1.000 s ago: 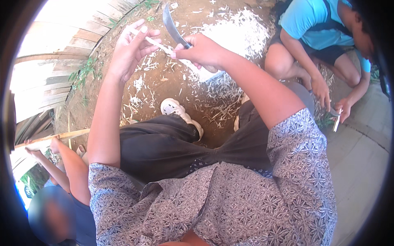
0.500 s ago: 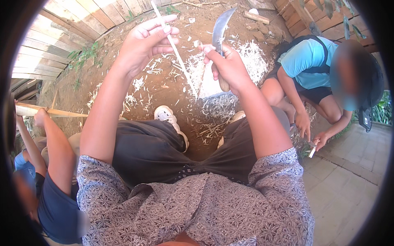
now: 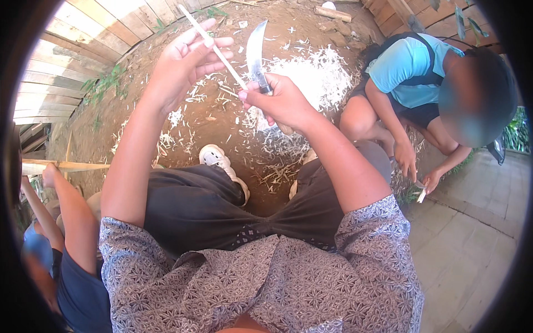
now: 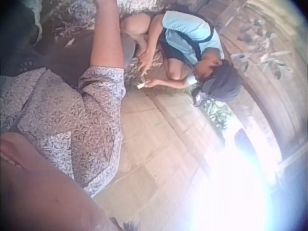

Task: The person sits on the ground and uses a knife to shave thin strips from a piece of bamboo. They hold the bamboo in their left hand and repeatedly draw the knife along its length to create fine shavings that accumulate on the ground.

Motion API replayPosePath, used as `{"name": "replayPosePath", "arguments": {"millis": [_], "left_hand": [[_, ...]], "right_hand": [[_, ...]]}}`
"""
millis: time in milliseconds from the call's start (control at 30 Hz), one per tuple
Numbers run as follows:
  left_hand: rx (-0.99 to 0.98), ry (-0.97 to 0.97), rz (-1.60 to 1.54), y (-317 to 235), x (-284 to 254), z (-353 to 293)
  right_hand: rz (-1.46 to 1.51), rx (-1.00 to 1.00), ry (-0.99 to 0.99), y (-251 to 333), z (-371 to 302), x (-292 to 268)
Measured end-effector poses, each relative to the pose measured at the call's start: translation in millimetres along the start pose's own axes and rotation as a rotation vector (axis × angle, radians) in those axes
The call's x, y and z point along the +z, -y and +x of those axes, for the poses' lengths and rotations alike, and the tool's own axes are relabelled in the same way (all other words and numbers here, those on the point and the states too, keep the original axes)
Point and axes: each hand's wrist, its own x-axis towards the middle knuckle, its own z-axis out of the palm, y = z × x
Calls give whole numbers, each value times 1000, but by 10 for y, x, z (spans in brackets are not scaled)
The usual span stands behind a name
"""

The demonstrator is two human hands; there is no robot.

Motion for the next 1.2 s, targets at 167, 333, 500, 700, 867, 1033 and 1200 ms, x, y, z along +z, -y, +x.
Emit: {"name": "replayPosePath", "arguments": {"millis": [167,333,500,700,867,1033,1200], "left_hand": [[-37,109,71,49,40,33],[-6,14,68,76,-25,69],[-22,0,45,126,-59,72],[-95,-21,29,162,-3,35],[-225,-54,99,301,103,59],[-340,-131,232,541,80,128],[-309,-187,155,511,-6,119]], "right_hand": [[-46,10,-54,-96,3,-33],[-14,-44,-56,-84,-11,-22],[30,-44,50,-13,-72,-7],[-57,-14,63,55,-143,78],[-86,5,64,5,-107,139],[-74,-42,99,-26,-98,231],[-86,-136,12,-62,-107,168]]}}
